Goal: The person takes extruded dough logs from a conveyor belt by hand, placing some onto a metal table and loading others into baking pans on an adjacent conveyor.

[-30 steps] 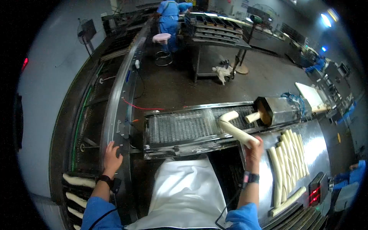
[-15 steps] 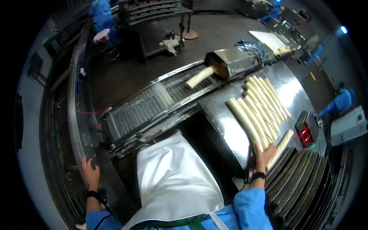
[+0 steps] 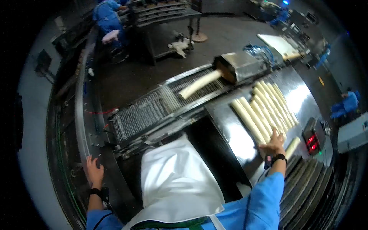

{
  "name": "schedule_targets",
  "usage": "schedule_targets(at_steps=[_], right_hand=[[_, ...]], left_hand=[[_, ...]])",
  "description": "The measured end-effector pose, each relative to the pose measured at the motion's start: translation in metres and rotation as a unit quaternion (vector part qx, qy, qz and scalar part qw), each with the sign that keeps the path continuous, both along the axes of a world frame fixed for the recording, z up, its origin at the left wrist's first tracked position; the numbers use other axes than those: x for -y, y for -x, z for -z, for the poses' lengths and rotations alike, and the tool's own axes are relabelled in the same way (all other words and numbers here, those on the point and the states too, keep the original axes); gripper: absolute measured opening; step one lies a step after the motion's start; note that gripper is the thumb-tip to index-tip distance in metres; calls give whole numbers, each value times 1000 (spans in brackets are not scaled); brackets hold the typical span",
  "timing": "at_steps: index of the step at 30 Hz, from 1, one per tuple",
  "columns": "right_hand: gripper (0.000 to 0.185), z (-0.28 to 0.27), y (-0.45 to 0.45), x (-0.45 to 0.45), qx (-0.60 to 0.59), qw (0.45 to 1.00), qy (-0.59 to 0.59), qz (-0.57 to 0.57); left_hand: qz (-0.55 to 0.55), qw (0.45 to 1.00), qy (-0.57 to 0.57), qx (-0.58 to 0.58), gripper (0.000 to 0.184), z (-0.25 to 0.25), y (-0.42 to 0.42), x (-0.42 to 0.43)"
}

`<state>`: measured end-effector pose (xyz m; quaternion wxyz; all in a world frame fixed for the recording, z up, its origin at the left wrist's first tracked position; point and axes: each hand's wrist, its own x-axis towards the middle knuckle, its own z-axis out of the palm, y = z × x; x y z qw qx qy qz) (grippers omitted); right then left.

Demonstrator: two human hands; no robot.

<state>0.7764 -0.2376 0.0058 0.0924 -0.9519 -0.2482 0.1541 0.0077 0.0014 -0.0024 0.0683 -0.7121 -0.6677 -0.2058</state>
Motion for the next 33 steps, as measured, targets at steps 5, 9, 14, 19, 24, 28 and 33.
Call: schedule_targets(at_steps=[5, 9, 14, 19, 24, 28, 33], right_hand=[[142, 3, -19, -2, 33, 997, 33, -62], [131, 2, 14, 1, 32, 999, -4, -40], [111, 21, 66, -3, 63, 994, -85, 6], [90, 55, 107, 5, 205, 975, -84, -8], [88, 59, 136, -2, 273, 953, -133, 5], [78, 38, 136, -11, 228, 965, -129, -29], [76, 47, 103, -8, 219, 953, -181, -109]], left_hand=[[-5, 1000, 14, -3, 38, -3, -1, 1], [3, 1000, -1, 3, 37, -1, -2, 1], [4, 1000, -15, 16, 35, -4, -6, -5], [-61, 995, -59, 56, 37, 12, -31, -31], [120, 975, -18, 189, 44, -13, -140, -82], [260, 952, -13, 160, 45, -31, -251, -112], [256, 950, 80, 159, 50, -26, -344, -127]])
